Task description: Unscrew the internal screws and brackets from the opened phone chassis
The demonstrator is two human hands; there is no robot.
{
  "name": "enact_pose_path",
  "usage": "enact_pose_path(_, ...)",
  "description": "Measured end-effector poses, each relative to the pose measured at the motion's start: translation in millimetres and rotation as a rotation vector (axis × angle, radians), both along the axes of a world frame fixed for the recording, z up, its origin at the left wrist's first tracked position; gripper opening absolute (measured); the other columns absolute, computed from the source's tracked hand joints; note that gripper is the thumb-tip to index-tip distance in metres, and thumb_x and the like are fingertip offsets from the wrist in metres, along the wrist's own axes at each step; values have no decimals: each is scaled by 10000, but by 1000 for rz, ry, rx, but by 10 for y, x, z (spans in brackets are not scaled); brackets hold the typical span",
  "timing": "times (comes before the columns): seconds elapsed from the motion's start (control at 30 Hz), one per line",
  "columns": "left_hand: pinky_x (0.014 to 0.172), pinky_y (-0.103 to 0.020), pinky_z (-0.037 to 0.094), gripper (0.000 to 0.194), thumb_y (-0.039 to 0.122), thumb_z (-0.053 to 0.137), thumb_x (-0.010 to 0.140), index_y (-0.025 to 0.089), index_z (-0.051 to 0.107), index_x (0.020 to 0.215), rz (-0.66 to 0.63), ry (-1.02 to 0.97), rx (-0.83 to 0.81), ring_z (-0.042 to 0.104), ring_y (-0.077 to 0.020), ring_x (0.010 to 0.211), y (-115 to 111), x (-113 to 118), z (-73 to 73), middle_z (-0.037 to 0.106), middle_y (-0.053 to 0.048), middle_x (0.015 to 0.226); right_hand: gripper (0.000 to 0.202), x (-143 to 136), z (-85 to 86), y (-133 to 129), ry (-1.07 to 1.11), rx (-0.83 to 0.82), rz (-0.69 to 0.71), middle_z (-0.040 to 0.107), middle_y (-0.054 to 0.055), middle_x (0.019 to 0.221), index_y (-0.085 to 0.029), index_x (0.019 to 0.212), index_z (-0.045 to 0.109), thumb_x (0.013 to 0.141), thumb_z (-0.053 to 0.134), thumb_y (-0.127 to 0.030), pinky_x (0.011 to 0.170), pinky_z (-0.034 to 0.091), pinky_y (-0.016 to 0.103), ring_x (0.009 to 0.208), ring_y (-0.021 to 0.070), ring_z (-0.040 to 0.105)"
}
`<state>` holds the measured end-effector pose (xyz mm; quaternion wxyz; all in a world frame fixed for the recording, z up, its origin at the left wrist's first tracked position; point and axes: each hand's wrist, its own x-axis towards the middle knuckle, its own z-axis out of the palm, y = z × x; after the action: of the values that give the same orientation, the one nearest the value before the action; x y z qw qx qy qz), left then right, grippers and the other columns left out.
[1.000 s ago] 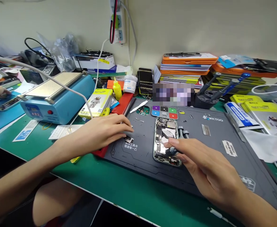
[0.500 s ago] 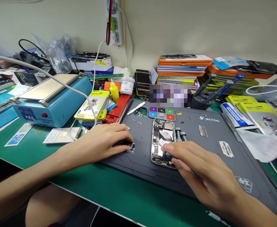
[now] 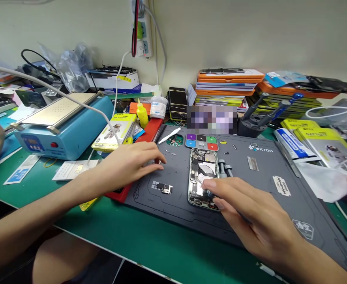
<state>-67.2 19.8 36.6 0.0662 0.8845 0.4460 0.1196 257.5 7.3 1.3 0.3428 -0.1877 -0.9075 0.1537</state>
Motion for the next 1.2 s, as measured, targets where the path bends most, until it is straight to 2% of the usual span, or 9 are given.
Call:
enact_pose_path(0.23, 781, -299, 490, 188, 266, 553, 1094, 218, 723, 1158, -115, 84, 60, 704, -208, 1025, 153, 251, -152, 716, -40, 1139, 637, -39, 35, 25, 31, 10, -81, 713, 64, 1292, -210, 1544, 499, 966, 587, 40, 972, 532, 220, 1155, 120, 665)
enact_pose_path(0.53, 727, -318, 452, 263, 267, 481, 1121, 195, 731, 1076, -241, 136, 96, 664, -198, 886, 183, 264, -131, 741, -41, 1031, 668, -15, 27, -24, 7, 29, -56, 710, 105, 1340, -187, 1585, 450, 966, 561, 41, 992, 563, 273, 1206, 158, 672)
enact_pose_path(0.63, 714, -326, 445, 294, 273, 449, 1127, 186, 718, 1046, -245, 129, 85, 643, -205, 865, 179, 279, -146, 737, -53, 1010, 676, -36, 32, -18, 31, 34, -89, 731, 88, 1270, -201, 1577, 466, 958, 594, 37, 939, 575, 265, 1136, 155, 690)
enact_pose_path(0.73, 707, -313, 447, 252, 274, 452, 1111, 186, 679, 1046, -190, 70, 54, 649, -207, 892, 165, 292, -144, 719, -62, 1023, 706, -54, 41, -10, 40, 39, -106, 740, 81, 1245, -226, 1593, 444, 955, 592, 37, 904, 589, 283, 1105, 170, 701)
enact_pose_path(0.87, 693, -290, 446, 102, 251, 491, 1057, 214, 584, 1079, -56, -93, -57, 651, -182, 857, 114, 335, -65, 698, -25, 1038, 716, -58, 51, -21, 57, 47, -118, 743, 79, 1247, -223, 1594, 440, 949, 587, 51, 916, 590, 279, 1113, 168, 706)
enact_pose_path(1.0, 607, -276, 402, 56, 277, 474, 1052, 241, 517, 1050, 37, -258, -256, 548, -146, 646, 51, 427, 33, 613, 43, 815, 705, -67, 52, -21, 46, 40, -109, 742, 77, 1261, -234, 1586, 448, 953, 596, 39, 905, 601, 277, 1116, 165, 710)
enact_pose_path(1.1, 587, -268, 421, 191, 332, 341, 1107, 249, 477, 1000, 57, -384, -442, 512, -148, 632, 10, 512, 39, 539, 50, 741, 755, -79, 14, -9, 43, 35, -122, 749, 71, 1296, -257, 1615, 400, 949, 622, 19, 900, 629, 291, 1104, 180, 736)
enact_pose_path(1.2, 636, -266, 475, 338, 417, 247, 1138, 243, 451, 932, 17, -492, -620, 510, -144, 679, -52, 605, -7, 546, 27, 784, 824, -80, -55, -17, 78, 41, -152, 750, 63, 1330, -271, 1641, 352, 931, 652, 19, 943, 647, 305, 1114, 195, 757)
